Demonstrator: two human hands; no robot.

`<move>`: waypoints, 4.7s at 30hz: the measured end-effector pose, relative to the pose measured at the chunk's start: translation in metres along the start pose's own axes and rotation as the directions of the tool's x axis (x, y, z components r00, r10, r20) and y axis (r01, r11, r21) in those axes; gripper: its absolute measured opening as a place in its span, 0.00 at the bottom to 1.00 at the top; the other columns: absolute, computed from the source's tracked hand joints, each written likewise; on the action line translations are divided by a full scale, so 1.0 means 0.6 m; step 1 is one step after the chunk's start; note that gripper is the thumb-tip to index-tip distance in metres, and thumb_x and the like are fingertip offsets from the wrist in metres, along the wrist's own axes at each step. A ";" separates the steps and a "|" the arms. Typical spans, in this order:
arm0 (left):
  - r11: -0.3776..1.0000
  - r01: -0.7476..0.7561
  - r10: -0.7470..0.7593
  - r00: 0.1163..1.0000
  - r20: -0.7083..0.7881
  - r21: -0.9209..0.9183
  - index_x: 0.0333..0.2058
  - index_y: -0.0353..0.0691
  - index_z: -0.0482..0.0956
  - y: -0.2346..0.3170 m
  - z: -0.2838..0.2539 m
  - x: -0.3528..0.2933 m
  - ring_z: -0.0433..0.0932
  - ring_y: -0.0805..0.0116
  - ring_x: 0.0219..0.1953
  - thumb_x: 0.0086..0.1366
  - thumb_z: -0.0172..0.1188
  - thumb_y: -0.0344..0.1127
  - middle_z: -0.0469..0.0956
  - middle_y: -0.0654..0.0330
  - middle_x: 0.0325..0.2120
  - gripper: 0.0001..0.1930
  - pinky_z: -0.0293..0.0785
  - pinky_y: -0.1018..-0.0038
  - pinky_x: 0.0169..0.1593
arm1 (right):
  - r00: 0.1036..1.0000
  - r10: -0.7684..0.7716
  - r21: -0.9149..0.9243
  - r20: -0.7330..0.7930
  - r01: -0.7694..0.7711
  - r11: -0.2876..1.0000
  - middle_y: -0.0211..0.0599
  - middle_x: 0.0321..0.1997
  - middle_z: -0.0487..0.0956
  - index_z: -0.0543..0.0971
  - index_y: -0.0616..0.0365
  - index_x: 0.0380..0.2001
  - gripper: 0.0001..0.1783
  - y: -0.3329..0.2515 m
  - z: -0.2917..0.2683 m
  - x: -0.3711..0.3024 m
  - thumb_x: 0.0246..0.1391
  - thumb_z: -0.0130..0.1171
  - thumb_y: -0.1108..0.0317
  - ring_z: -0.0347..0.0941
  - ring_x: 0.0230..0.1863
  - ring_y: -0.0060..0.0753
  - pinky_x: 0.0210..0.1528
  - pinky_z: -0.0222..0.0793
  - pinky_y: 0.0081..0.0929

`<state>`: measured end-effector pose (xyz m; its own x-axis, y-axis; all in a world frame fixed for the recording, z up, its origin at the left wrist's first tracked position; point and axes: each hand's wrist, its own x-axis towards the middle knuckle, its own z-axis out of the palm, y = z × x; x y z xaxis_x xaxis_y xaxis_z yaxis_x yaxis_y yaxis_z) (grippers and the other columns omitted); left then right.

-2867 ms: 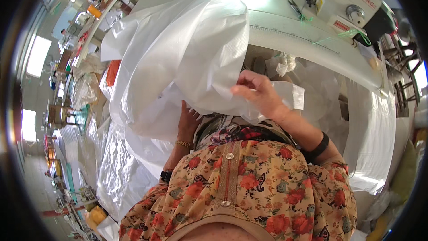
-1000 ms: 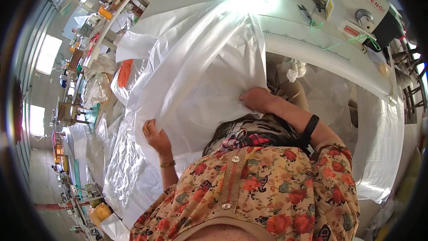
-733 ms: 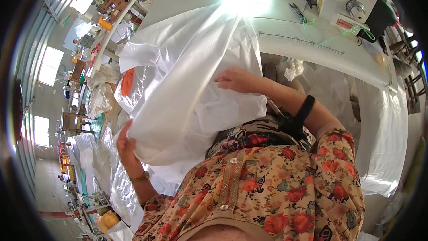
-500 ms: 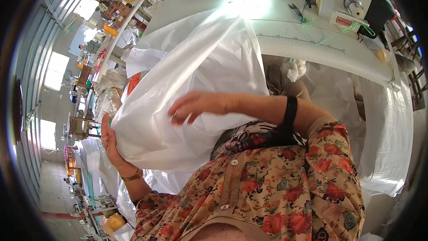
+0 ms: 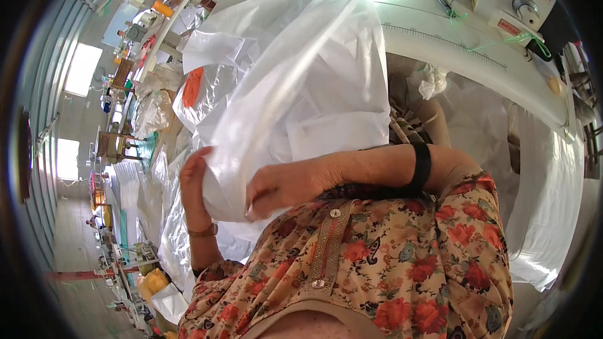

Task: The recorder threads a sewing machine and sews the edge of a large white plastic sheet.

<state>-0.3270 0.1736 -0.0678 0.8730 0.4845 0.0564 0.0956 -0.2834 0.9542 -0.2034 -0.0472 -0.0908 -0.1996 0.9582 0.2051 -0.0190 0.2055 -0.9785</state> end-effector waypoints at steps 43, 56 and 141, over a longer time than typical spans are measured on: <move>0.922 0.005 -0.057 0.991 -0.122 -0.388 0.46 0.32 0.76 -0.038 -0.039 0.026 0.74 0.73 0.45 0.65 0.50 0.26 0.78 0.58 0.42 0.12 0.70 0.76 0.51 | 0.745 -0.117 0.505 -0.656 0.549 0.666 0.34 0.43 0.79 0.76 0.59 0.45 0.13 0.048 -0.146 -0.031 0.59 0.53 0.64 0.75 0.45 0.30 0.53 0.71 0.38; 0.949 -0.133 0.132 0.991 0.025 0.287 0.53 0.35 0.73 -0.113 -0.062 0.097 0.56 0.87 0.22 0.66 0.49 0.28 0.63 0.76 0.19 0.17 0.51 0.86 0.26 | 0.663 0.228 0.228 -0.713 -0.088 0.970 0.34 0.37 0.80 0.80 0.62 0.39 0.14 0.129 -0.098 -0.113 0.57 0.56 0.62 0.75 0.38 0.26 0.43 0.71 0.24; 0.980 -0.184 0.086 0.747 0.660 0.081 0.30 0.36 0.72 0.033 0.190 0.077 0.66 0.84 0.20 0.66 0.51 0.29 0.71 0.69 0.18 0.05 0.62 0.83 0.23 | 0.617 -0.224 -0.556 -0.755 -0.420 0.717 0.39 0.14 0.74 0.71 0.60 0.25 0.12 -0.005 0.002 -0.076 0.58 0.54 0.63 0.73 0.18 0.47 0.23 0.68 0.38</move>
<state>-0.2306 0.0960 -0.0795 0.9755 -0.2087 -0.0699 -0.0283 -0.4339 0.9005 -0.1952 -0.0916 -0.0973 0.6206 0.6952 0.3626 0.6147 -0.1443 -0.7754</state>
